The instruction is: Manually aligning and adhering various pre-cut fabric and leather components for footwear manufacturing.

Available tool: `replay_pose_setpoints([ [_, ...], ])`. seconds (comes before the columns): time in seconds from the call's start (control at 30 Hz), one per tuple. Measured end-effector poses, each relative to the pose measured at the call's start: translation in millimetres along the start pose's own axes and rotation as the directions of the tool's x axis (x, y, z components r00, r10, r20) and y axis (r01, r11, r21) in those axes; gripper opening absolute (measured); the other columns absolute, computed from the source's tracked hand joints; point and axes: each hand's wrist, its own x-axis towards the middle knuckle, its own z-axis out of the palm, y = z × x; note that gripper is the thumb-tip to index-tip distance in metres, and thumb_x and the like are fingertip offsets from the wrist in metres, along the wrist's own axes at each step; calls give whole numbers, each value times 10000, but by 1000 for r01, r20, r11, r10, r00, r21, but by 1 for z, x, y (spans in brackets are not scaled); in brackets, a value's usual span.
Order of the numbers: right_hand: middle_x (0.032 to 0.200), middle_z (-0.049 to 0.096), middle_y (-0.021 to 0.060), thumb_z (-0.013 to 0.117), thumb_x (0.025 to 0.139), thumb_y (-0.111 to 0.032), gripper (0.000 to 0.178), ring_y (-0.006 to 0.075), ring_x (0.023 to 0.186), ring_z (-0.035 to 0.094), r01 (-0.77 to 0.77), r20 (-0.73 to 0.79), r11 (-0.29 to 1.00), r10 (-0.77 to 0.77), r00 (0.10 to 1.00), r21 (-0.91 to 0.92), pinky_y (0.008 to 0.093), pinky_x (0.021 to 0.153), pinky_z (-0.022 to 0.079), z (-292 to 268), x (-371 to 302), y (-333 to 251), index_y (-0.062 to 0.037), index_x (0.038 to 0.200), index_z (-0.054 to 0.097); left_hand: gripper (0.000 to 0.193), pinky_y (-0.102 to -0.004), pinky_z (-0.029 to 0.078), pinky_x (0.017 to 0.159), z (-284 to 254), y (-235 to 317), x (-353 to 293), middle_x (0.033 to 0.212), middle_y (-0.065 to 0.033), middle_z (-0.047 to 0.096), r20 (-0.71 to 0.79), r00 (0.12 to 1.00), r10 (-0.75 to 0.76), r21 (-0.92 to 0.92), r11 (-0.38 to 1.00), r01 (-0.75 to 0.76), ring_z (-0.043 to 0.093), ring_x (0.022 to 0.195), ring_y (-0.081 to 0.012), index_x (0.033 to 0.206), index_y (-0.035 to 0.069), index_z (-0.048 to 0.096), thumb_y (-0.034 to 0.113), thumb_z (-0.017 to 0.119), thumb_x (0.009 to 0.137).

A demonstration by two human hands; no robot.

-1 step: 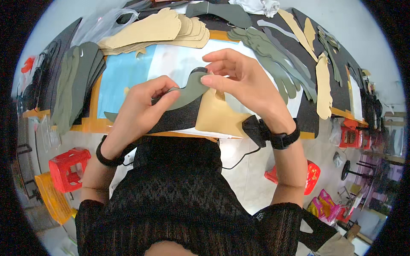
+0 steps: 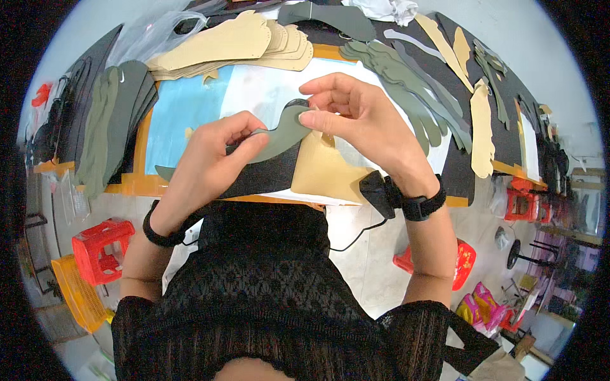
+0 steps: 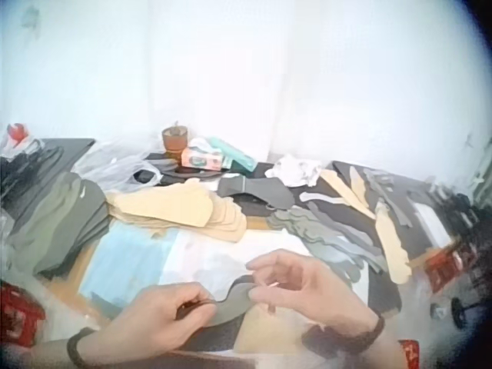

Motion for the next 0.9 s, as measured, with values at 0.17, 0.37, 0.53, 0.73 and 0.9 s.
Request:
replay_pose_setpoints([
  [0.17, 966, 695, 3, 784, 911, -176, 303, 59, 836, 620, 6, 18, 998, -7, 1000, 57, 223, 745, 485, 5, 5, 6, -14, 1145, 678, 177, -280, 451, 651, -2, -6, -1, 781, -40, 640, 0, 1000, -20, -38, 999, 20, 542, 733, -84, 980, -34, 633, 142, 620, 998],
  [0.37, 952, 699, -12, 784, 910, -155, 257, 49, 818, 618, 29, -30, 996, -26, 999, 88, 213, 721, 479, 8, 6, 18, -20, 1108, 690, 202, -286, 441, 640, -2, -4, 1, 779, -43, 641, 20, 1000, -19, -25, 999, 19, 539, 726, -90, 986, -37, 637, 163, 617, 997],
  [0.53, 926, 695, -20, 782, 909, -144, 222, 41, 802, 611, 46, -56, 993, -40, 998, 107, 201, 696, 464, 9, 7, 22, -31, 1075, 689, 200, -292, 437, 640, 0, -5, 2, 776, -43, 640, 28, 999, -27, -42, 999, 28, 539, 728, -92, 984, -34, 637, 163, 608, 999],
  [0.73, 912, 688, -26, 774, 910, -134, 192, 31, 784, 593, 39, -69, 993, -31, 997, 113, 188, 680, 442, 9, 7, 23, -34, 1050, 688, 198, -265, 454, 714, 4, -8, 3, 844, -26, 653, 58, 996, -68, -129, 989, 75, 552, 779, -95, 1019, -24, 638, 165, 582, 1011],
  [0.9, 903, 682, -28, 769, 912, -132, 188, 26, 777, 580, 46, -83, 994, -38, 996, 96, 185, 678, 435, 10, 6, 22, -32, 1051, 690, 210, -264, 459, 735, 7, -5, 9, 880, -17, 645, 46, 999, 29, -128, 992, -23, 556, 795, -93, 1020, -5, 647, 200, 603, 1023],
])
